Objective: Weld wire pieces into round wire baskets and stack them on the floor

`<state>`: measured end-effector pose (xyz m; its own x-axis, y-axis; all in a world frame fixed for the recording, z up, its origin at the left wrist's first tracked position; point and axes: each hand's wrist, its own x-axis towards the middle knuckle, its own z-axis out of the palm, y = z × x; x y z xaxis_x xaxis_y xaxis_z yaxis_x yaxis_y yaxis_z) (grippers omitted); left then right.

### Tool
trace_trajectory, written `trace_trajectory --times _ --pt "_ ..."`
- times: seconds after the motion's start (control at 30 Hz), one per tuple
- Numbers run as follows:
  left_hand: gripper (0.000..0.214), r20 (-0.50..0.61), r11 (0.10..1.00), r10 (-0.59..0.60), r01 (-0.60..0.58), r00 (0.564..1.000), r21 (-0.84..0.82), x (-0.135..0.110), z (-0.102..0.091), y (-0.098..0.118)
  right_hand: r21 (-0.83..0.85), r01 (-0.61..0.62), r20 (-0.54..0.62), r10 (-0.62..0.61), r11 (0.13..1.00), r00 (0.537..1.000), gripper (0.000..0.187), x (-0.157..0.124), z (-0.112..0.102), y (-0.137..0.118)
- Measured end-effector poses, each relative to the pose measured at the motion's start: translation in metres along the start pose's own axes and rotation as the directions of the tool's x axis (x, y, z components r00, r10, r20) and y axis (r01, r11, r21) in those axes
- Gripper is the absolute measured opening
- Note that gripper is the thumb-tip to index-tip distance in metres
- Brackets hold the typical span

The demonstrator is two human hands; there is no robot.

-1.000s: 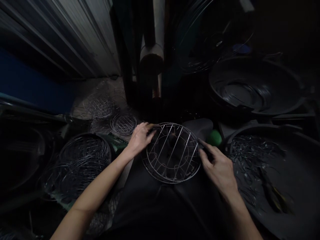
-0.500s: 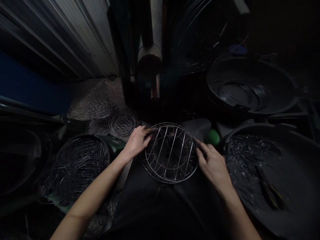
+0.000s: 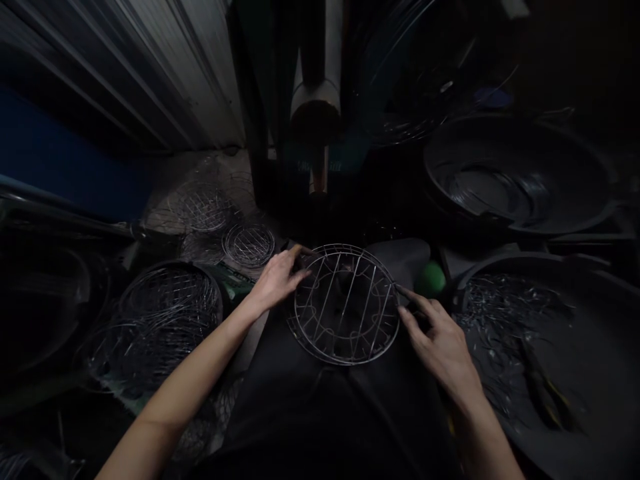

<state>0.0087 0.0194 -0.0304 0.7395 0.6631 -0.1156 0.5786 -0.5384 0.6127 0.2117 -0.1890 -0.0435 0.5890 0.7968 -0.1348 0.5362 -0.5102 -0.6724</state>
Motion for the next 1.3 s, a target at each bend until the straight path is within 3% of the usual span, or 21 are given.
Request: trace_trajectory --times 0.37,0.6,0.7,0.87,0.97,1.13,1.3 --pt "0.033 0.064 0.997 -0.038 0.042 0.997 -0.071 -0.002 -0.007 0.002 0.092 -0.063 0.004 0.063 0.994 0.998 0.042 -0.002 0.001 0.010" --pt "0.048 0.034 0.983 -0.035 0.040 0.999 -0.180 0.009 -0.012 -0.008 0.121 -0.129 0.025 0.127 0.984 0.992 0.047 -0.002 0.004 0.009" --pt "0.062 0.113 0.976 -0.012 0.037 0.994 -0.216 0.020 -0.012 -0.018 0.154 -0.179 0.031 0.177 0.972 0.984 0.047 -0.002 0.004 0.007" --pt "0.081 0.394 0.893 0.026 0.156 0.919 -0.423 0.040 -0.013 -0.034 0.224 -0.217 0.043 0.213 0.950 0.976 0.050 -0.001 0.007 0.012" --pt "0.091 0.503 0.858 0.053 0.218 0.863 -0.465 0.053 -0.015 -0.040 0.388 -0.282 0.086 0.270 0.877 0.959 0.059 0.003 0.010 0.014" --pt "0.101 0.594 0.849 -0.011 0.321 0.804 -0.419 0.071 -0.013 -0.041 0.612 -0.389 0.181 0.357 0.688 0.916 0.068 0.007 0.012 0.011" --pt "0.107 0.630 0.802 -0.036 0.398 0.776 -0.445 0.077 -0.010 -0.039 0.653 -0.435 0.219 0.395 0.620 0.892 0.072 0.008 0.012 0.011"
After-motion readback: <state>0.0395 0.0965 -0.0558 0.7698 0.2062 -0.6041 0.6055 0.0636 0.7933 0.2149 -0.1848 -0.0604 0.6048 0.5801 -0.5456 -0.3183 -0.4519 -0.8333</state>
